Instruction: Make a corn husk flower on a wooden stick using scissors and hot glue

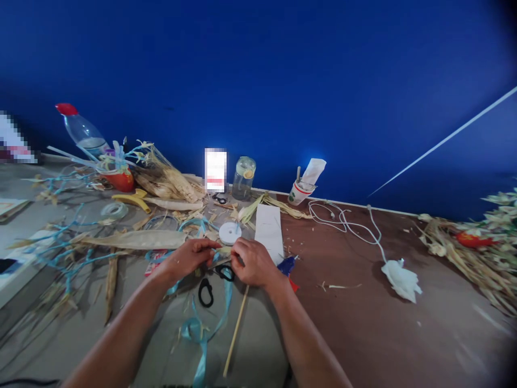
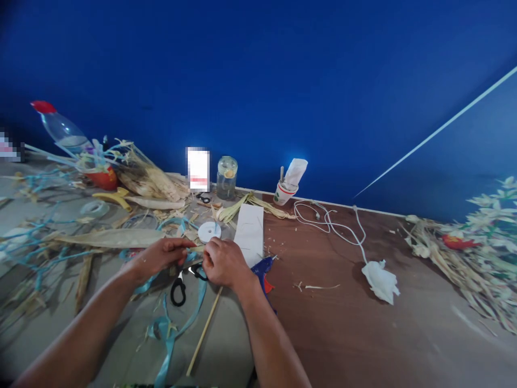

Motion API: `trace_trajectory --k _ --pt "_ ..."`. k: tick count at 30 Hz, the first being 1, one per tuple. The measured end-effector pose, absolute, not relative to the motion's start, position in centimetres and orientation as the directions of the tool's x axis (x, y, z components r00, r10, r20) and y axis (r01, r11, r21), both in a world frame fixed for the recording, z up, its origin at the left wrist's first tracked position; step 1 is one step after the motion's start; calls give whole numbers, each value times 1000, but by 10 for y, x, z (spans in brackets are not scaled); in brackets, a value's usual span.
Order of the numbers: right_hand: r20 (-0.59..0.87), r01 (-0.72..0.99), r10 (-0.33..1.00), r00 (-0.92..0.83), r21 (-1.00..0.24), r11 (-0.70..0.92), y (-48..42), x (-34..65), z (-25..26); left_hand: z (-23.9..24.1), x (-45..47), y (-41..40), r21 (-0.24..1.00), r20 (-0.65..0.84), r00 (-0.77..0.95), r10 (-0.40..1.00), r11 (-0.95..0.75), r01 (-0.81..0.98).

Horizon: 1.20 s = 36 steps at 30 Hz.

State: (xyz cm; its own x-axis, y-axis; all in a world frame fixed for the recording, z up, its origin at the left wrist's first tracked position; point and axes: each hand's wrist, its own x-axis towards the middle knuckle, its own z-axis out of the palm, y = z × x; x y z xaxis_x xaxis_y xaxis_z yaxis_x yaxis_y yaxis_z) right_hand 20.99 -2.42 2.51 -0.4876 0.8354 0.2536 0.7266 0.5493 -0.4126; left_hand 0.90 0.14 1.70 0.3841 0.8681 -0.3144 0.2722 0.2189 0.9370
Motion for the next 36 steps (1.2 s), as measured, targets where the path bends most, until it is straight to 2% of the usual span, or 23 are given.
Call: trace_trajectory --k 3,6,11,15,21,27,36 --pt "259 703 822 -507 -426 569 -25 211 26 15 10 2 934 -312 394 865 203 294" --pt "311 615 830 -464 -561 554 -25 211 27 14 11 1 936 -291 375 880 182 300" --pt "408 319 892 -196 -833 451 -23 205 22 16 13 -1 950 -265 316 911 189 249" --pt "329 149 943 -50 -931 333 -25 197 16 16 17 -2 975 -203 235 951 175 136" --pt "311 132 949 -39 -940 314 -31 191 14 14 23 -4 976 -210 101 972 215 -37" --pt "336 146 942 -21 -931 335 -29 189 14 16 28 -7 938 -253 103 962 270 -216" --pt "356 196 934 20 -918 346 -27 187 14 23 40 -17 954 -279 254 926 298 -38"
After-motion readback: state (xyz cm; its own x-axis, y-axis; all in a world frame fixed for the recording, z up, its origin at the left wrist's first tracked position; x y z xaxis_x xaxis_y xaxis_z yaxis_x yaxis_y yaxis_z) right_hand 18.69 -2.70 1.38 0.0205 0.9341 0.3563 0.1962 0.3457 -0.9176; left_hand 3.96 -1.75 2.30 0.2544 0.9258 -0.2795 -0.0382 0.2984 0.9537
